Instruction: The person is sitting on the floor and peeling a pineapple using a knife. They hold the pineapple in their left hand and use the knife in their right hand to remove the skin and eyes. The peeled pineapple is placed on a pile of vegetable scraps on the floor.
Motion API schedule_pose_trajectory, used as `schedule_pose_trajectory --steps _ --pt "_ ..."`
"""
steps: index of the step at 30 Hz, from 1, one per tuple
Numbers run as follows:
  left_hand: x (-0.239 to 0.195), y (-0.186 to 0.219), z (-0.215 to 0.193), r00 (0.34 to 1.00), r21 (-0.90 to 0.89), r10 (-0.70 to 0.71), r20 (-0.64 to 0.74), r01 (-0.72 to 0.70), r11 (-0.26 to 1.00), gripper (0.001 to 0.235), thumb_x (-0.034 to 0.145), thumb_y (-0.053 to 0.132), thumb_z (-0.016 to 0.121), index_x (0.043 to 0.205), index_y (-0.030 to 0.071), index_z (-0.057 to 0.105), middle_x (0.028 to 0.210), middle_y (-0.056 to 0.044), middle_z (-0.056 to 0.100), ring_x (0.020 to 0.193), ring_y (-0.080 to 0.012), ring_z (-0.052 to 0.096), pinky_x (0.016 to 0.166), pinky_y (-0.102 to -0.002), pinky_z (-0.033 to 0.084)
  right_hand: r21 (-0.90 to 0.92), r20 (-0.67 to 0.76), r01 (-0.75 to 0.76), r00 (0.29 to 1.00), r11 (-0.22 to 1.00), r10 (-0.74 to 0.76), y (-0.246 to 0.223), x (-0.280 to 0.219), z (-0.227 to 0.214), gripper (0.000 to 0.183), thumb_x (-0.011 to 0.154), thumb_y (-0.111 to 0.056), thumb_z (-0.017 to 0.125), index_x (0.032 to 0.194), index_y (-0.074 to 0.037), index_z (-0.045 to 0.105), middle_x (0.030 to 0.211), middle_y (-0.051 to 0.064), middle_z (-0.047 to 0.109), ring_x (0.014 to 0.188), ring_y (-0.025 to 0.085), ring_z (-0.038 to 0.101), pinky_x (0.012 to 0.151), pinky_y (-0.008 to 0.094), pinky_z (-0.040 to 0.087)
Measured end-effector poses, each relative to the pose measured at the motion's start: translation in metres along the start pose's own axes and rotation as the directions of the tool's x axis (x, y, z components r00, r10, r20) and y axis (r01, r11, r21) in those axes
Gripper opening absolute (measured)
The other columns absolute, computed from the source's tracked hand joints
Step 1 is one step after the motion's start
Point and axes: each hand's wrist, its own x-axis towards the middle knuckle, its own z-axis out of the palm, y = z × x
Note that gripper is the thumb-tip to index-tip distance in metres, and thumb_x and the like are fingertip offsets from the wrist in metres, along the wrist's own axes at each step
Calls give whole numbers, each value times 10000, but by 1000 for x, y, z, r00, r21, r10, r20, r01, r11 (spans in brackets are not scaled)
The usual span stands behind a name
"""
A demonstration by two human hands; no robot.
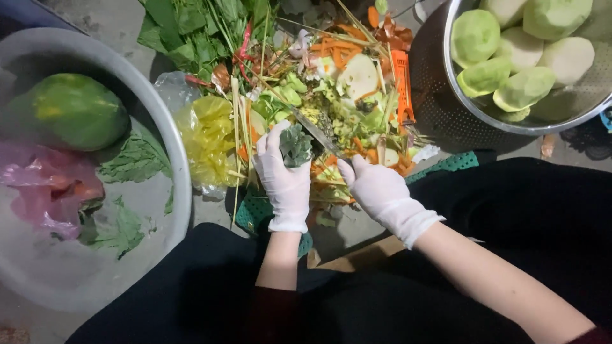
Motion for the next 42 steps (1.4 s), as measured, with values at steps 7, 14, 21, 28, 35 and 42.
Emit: schedule_pose_trajectory --steps 7,14,21,28,35,42 --pt "-10 -10 4 997 49 77 31 -78 996 667 723 148 893 1312 322 634 1177 -26 597 1054 -355 623 888 -448 533 -59 -129 100 986 993 -107 -8 48 4 597 1082 -576 251 1128 -73 570 1023 314 720 1064 490 697 935 593 526" --pt "5 4 -2 997 -22 41 -60 -42 999 606 761 109 869 1302 268 647 1155 -61 641 983 -323 679 843 -426 591 98 -27 -73 997 993 76 22 8 21 649 1055 -657 192 1232 -138 540 1094 333 700 1167 502 646 1039 575 487" --pt "14 7 -1 997 -23 53 -59 -55 998 602 739 97 871 1281 258 665 1115 -60 644 969 -334 691 830 -421 598 80 47 -78 996 994 74 4 4 6 633 1047 -636 246 1287 -120 522 1140 340 687 1204 492 629 1078 558 470" --pt "6 8 2 998 13 62 0 -62 998 650 702 102 886 1286 274 659 1144 -63 629 1005 -356 666 841 -442 598 130 -55 86 995 988 -80 -13 64 -1 667 1066 -621 214 1221 -68 554 1133 360 677 1183 515 629 1034 598 472" --pt "14 11 -1 994 -54 87 -66 -90 994 643 715 71 900 1290 241 670 1134 -72 652 968 -316 686 848 -419 602 78 -91 58 995 995 -51 26 78 18 670 1081 -613 213 1332 -82 535 1324 429 540 1266 545 555 1101 592 426" --pt "7 -4 -5 985 -39 124 -119 -130 991 657 678 67 898 1279 210 673 1141 -95 655 992 -317 700 858 -392 602 83 -26 7 1000 996 -5 59 97 40 733 1102 -525 74 1503 -61 476 1412 307 598 1356 427 554 1202 521 332"
